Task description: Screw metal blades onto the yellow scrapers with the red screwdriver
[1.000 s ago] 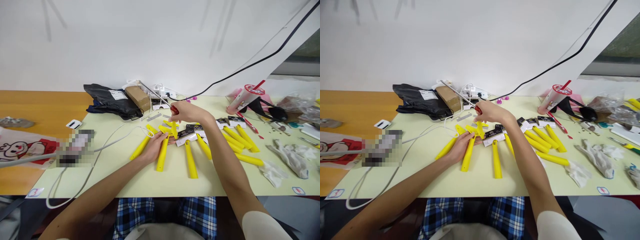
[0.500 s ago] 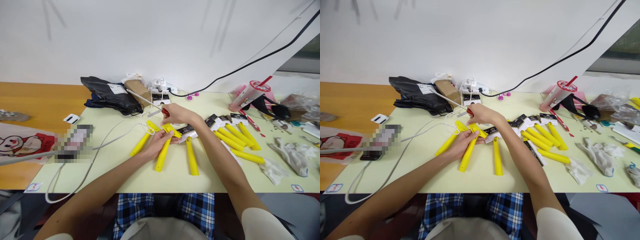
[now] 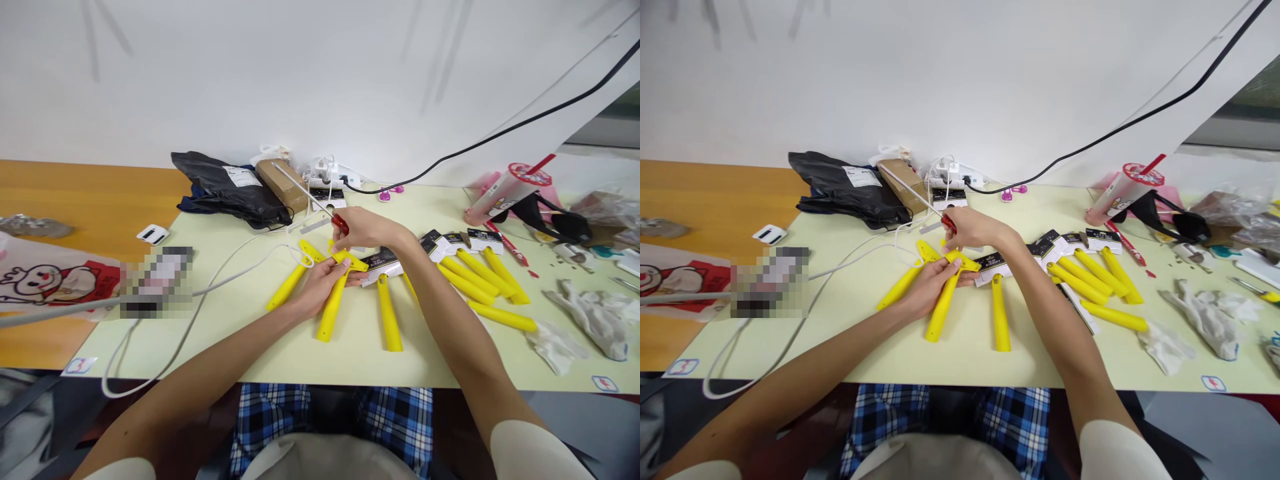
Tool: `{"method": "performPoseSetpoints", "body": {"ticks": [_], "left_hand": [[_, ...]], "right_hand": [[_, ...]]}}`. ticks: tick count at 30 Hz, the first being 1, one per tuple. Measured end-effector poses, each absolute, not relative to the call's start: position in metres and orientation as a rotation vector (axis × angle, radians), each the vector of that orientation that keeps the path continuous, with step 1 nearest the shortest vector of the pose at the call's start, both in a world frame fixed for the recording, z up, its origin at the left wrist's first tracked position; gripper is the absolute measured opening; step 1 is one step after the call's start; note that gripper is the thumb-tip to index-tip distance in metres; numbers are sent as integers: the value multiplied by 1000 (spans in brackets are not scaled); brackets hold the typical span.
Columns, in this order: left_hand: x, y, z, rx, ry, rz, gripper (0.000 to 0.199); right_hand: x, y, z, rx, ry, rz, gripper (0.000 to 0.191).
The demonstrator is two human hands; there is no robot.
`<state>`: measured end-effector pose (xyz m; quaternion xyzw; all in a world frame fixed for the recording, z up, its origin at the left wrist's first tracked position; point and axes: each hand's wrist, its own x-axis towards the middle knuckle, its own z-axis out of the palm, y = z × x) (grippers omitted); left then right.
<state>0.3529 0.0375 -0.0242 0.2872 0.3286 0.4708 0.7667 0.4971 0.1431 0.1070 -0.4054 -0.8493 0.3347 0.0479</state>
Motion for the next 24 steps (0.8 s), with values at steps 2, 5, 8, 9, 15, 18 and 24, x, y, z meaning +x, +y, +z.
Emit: {"method": "performPoseSetpoints", "body": {"ticks": [2,5,8,9,15,18,24], "left_hand": [[354,37,-24,628,703,1015,37],[354,36,-24,623,713,1020,39],[354,36,-25,611,719,1042,37],[353,37,-25,599,719,1060,36],[350,41,-25,550,678,1158,29],[350,41,-22,544,677,1171,28],[350,42,-19,559,646,1189,34]], "right_hand": [[495,143,103,-1210,-2575,1087,43],[494,145,98,-1182,-2598,1057,42],[496,148,96,-1197,-2636,955,43],[497,149,96,-1204,-2649,937,43],[499,149,100,-1198,-2669,1039,38],[498,148,103,-1231,-2686,1038,37],[503,147,109,-1287,-2744,929,38]]}}
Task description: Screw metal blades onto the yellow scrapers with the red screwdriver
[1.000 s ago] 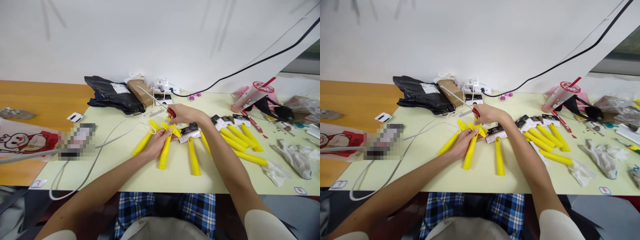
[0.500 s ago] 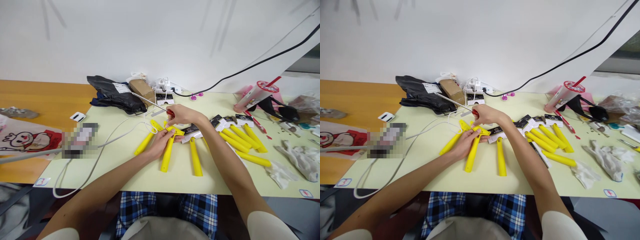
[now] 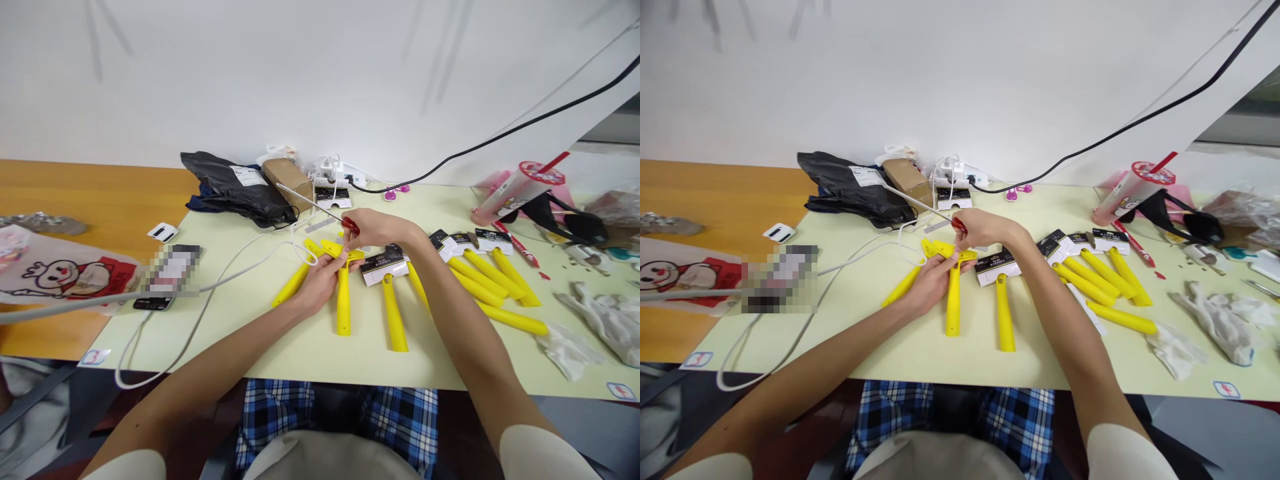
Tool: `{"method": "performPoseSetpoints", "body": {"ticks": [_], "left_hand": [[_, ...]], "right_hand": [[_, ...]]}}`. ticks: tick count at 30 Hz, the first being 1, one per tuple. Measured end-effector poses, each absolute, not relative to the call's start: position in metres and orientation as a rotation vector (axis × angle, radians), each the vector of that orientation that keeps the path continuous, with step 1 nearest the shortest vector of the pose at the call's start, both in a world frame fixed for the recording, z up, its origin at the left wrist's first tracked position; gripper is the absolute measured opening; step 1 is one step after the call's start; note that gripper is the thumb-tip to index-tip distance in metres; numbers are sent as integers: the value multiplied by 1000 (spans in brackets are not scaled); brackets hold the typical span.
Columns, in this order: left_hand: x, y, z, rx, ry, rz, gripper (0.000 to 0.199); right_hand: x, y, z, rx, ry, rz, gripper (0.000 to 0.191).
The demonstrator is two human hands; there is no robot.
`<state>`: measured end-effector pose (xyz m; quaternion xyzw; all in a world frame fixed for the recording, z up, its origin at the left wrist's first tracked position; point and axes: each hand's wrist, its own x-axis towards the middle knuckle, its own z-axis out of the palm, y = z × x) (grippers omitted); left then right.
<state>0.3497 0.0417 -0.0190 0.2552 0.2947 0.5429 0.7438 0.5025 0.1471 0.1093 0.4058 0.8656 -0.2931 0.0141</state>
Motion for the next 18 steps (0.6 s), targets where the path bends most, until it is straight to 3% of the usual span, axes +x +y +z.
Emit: {"method": "performPoseSetpoints", "body": {"ticks": [12,18], "left_hand": [[348,47,-26,604,627,1192,39],[348,44,-25,623,645,1153,32]], "right_hand": [[514,155,110,1213,2657,-993,26],[507,152,105,1215,2666,-999,30]]}}
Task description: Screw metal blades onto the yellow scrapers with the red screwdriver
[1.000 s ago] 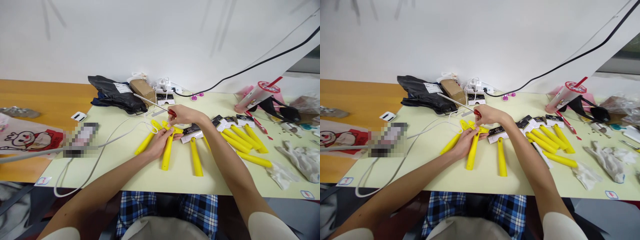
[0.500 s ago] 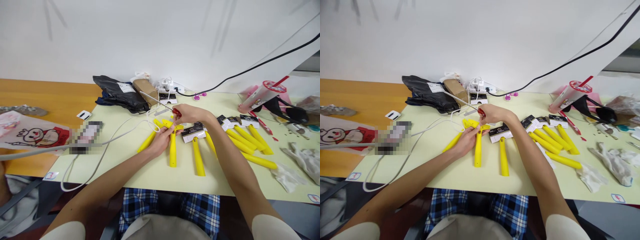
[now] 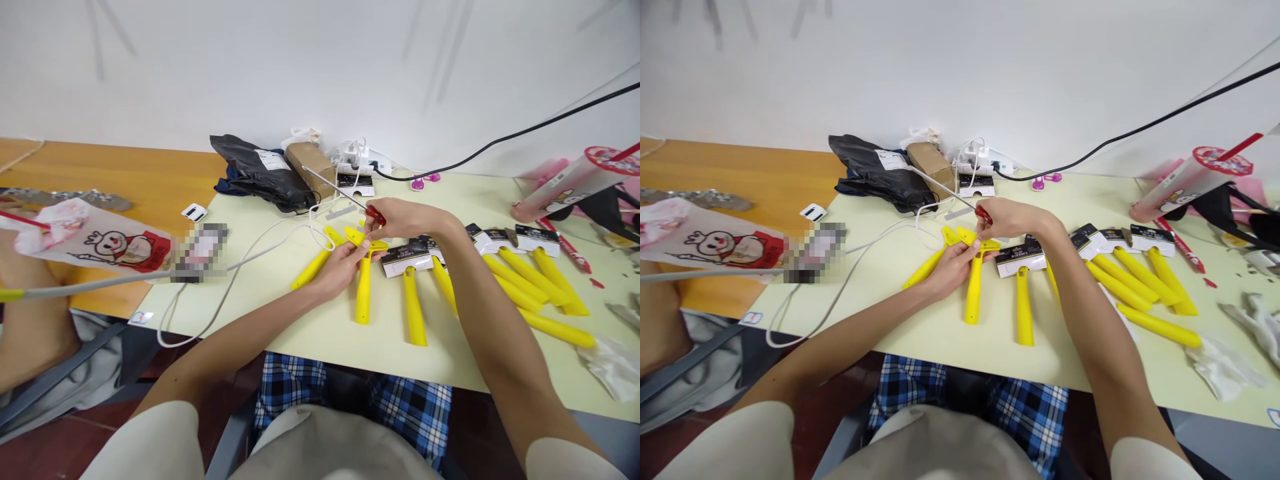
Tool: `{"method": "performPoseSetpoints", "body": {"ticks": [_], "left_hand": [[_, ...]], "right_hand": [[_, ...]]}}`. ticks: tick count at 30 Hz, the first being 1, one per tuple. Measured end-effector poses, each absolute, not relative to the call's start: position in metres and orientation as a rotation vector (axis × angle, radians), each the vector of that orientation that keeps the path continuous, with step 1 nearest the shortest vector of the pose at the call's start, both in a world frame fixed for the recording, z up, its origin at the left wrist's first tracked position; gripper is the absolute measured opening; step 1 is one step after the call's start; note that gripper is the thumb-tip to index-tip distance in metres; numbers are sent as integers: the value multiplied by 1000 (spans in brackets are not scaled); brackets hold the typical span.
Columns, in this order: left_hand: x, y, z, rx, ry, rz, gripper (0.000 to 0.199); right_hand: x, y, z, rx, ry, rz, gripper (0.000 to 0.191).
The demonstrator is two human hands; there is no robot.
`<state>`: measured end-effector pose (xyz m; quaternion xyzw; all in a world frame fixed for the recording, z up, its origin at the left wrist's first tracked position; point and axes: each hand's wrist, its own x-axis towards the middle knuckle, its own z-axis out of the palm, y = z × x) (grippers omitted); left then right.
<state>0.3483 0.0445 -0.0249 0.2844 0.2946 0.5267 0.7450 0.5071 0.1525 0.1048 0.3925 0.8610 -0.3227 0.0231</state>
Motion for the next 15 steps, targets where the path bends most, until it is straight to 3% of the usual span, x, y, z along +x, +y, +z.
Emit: {"method": "performPoseSetpoints", "body": {"ticks": [15], "left_hand": [[345,45,-30,718,604,1127,33]], "right_hand": [[513,155,108,1179,2713,-1073,26]]}}
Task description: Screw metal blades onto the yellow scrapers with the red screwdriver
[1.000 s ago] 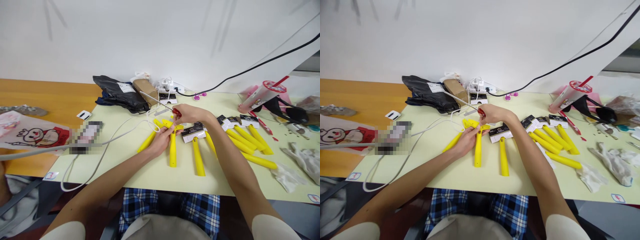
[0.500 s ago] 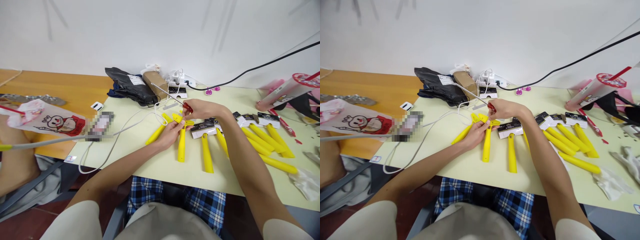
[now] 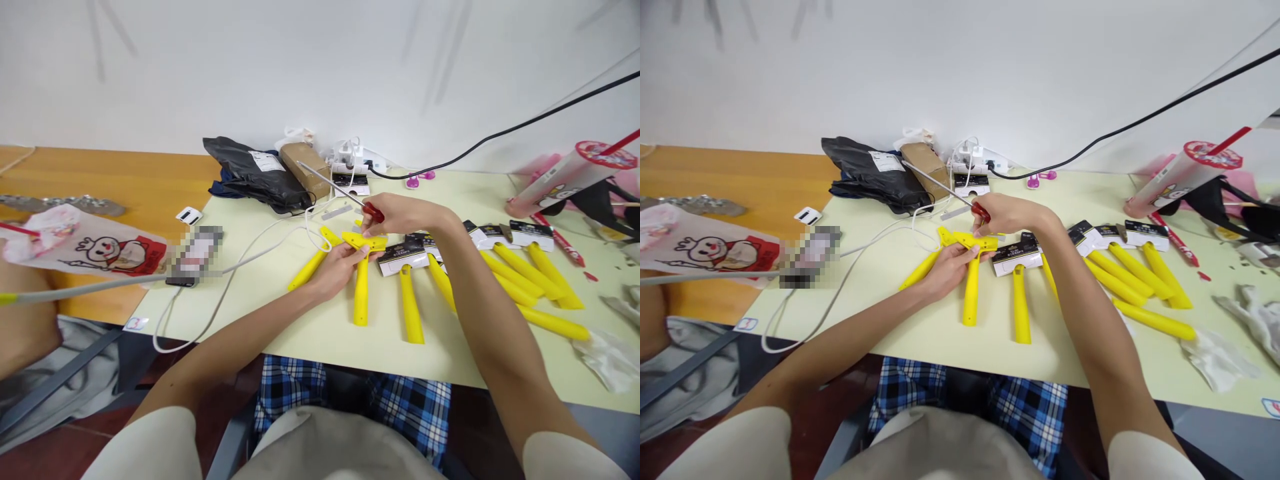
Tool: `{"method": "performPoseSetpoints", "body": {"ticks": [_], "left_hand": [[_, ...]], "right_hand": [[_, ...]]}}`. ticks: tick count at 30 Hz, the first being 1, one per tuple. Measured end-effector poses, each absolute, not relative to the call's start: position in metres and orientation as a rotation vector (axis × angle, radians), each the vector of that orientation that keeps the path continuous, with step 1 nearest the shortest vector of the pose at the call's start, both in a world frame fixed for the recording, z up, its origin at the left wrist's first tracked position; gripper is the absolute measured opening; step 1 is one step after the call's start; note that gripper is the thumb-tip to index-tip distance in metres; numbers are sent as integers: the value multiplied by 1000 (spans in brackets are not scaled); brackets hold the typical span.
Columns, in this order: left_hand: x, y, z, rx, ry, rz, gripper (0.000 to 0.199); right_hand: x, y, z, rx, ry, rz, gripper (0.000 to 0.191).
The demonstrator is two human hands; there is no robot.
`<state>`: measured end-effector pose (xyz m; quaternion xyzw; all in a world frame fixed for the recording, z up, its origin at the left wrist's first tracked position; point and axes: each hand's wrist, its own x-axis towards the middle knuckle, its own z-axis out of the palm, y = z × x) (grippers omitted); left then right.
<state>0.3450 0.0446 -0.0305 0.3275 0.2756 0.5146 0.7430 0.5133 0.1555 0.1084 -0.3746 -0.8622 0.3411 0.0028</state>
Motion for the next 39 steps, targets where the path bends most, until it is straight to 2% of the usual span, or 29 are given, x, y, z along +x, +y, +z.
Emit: {"method": "performPoseSetpoints", "body": {"ticks": [16,23,28,31,36,39], "left_hand": [[341,44,-15,710,637,1174,30],[332,48,1,848,781,1297,30],[318,55,16,1108,837,1250,41],[285,70,23,1327,884,1147,50],[219,112,5,1722,1299,1076,29],[203,128,-15,1929,1501,1023,18]], "right_hand": [[512,155,108,-1147,-2717,1025,21],[512,141,119,-1151,-2482,1424,37],[525,134,136,-1179,-2606,1083,41],[536,126,138,-1143,-2480,1063,42],[551,95,112,-1212,-2078,1105,44],[554,75,84,-1263,-1728,1247,56]]}}
